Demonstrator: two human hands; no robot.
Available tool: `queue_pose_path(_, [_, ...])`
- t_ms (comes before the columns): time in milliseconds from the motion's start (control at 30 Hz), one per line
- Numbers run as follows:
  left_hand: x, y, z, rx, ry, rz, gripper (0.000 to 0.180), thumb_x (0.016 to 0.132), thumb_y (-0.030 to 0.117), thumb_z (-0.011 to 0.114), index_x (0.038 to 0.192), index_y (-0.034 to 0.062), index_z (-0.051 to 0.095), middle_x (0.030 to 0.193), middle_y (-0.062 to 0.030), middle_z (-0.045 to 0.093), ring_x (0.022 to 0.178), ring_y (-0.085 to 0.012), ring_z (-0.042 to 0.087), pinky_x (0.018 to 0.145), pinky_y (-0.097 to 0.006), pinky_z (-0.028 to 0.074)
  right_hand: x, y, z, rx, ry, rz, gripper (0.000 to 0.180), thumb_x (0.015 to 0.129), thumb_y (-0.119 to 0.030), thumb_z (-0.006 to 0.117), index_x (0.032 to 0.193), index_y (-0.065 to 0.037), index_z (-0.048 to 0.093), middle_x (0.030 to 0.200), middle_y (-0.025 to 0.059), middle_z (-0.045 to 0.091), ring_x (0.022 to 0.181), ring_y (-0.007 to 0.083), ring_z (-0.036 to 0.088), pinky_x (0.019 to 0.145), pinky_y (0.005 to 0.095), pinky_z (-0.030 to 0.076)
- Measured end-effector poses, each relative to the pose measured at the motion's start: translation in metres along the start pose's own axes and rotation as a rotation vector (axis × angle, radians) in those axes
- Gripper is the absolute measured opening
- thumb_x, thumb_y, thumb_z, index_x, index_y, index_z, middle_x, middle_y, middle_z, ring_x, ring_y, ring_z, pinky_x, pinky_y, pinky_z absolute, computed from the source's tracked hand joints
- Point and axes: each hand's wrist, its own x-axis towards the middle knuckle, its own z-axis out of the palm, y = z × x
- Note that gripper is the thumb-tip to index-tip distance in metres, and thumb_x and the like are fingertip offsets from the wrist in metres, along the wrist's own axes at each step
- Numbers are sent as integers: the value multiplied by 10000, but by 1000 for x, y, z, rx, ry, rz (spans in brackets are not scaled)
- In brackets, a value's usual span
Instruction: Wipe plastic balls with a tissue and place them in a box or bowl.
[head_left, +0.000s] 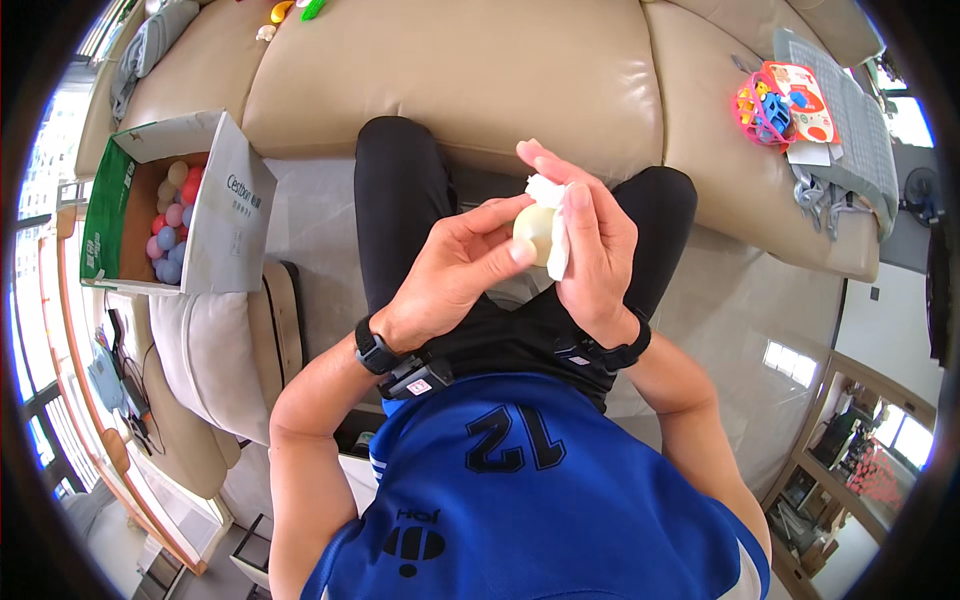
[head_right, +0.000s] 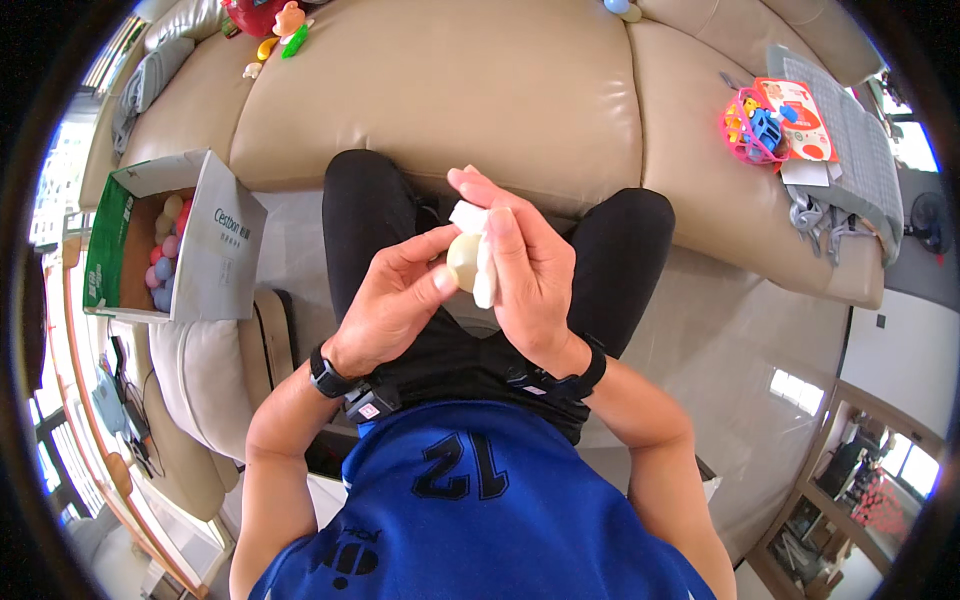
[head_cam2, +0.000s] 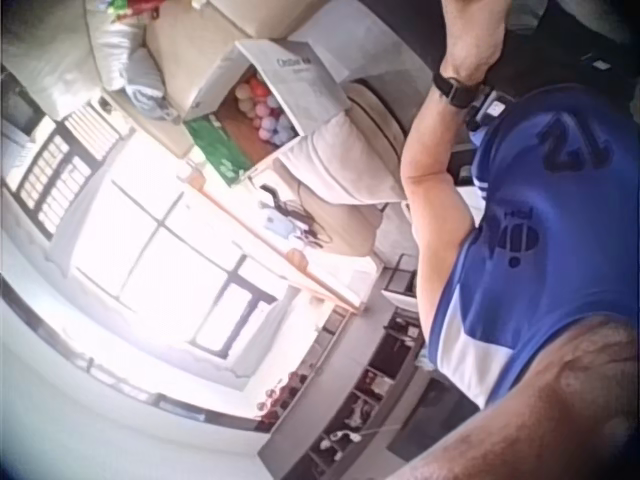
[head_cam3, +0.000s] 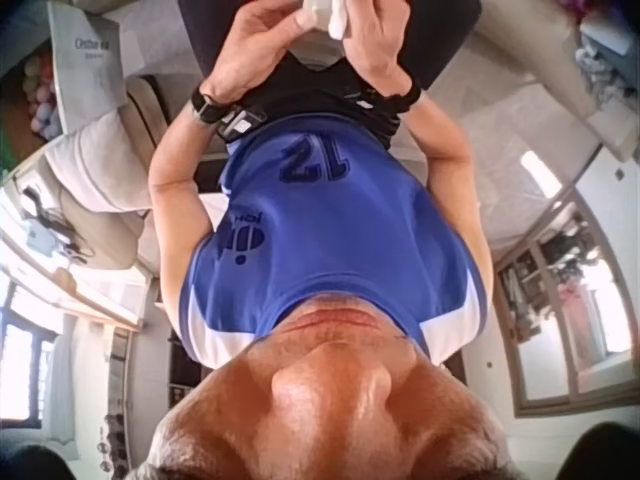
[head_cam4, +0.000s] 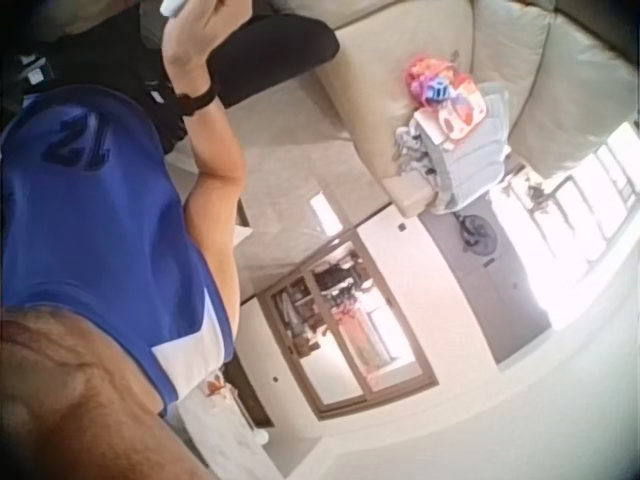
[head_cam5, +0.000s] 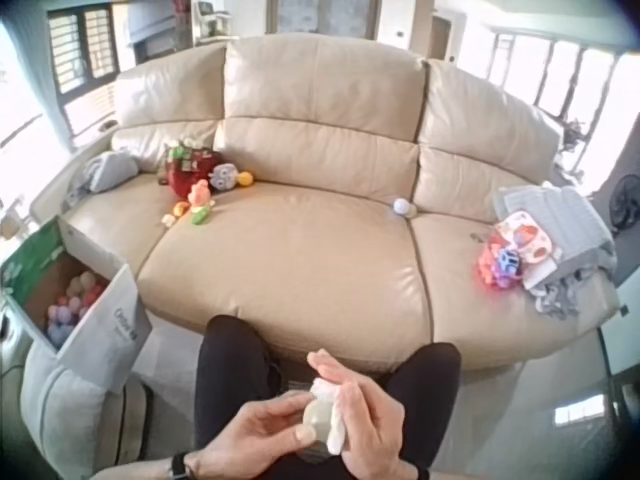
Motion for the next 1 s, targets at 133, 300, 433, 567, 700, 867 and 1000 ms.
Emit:
queue_pose_path(133, [1, 4, 7, 111, -74, 95, 415, 1005, 102, 672, 1386, -28, 568, 1281, -73, 642, 1170, -160, 629, 1021, -328, 511, 2, -3, -2, 24, -127, -67, 386, 1126, -199, 405, 1300, 75, 614, 1334, 229, 654, 1353, 287, 545, 1132, 391, 416])
queue_pose_path(300, [1, -4, -7, -102, -150, 30, 389, 1016, 108, 658, 1370, -28, 569, 1260, -73, 647, 1143, -144, 629, 998, -320, 518, 5, -7, -8, 59, -177, 7, 375, 1113, -212, 441, 1280, 64, 632, 1309, 200, 676, 1410, 317, 491, 1141, 408, 401])
queue_pose_path(433, [2, -7, 3, 133, 18, 44, 402, 1036, 135, 632, 1400, -19, 557, 1249, -86, 668, 1134, -150, 643, 996, -318, 522, 4, -1, -13, -290, -142, -302, 323, 1090, -158, 473, 1236, 75, 643, 1313, 210, 670, 1381, 370, 518, 1117, 423, 423])
queue_pose_path(567, [2, -3, 6, 154, -29, 61, 437, 1026, 143, 653, 1423, -14, 561, 1259, -84, 679, 1149, -154, 644, 1010, -311, 513, 7, 1, -15, -321, -173, -403, 320, 1083, -152, 488, 1231, 89, 639, 1306, 246, 662, 1355, 373, 544, 1112, 433, 431])
queue_pose_path(700, [3, -8, 2, 86, -64, 54, 454, 1016, 143, 669, 1426, -18, 560, 1278, -88, 674, 1169, -160, 635, 1023, -326, 514, -1, -8, -8, 41, -120, -182, 372, 1103, -199, 446, 1252, 88, 630, 1317, 276, 643, 1280, 336, 602, 1081, 408, 463])
queue_pose_path(867, [3, -6, 10, 431, -62, 287, 478, 1009, 138, 677, 1432, -40, 544, 1281, -94, 681, 1187, -176, 630, 1030, -342, 519, -1, -17, -7, 317, 23, 195, 435, 1126, -264, 394, 1286, 70, 621, 1342, 251, 636, 1233, 272, 622, 1058, 365, 477])
queue_pose_path(1000, [-3, 3, 18, 194, -29, 82, 477, 1008, 132, 679, 1432, -41, 544, 1243, -96, 692, 1167, -174, 640, 1014, -337, 531, -5, -7, -11, -67, -24, -160, 359, 1109, -179, 441, 1274, 81, 626, 1345, 240, 639, 1294, 297, 590, 1109, 392, 442])
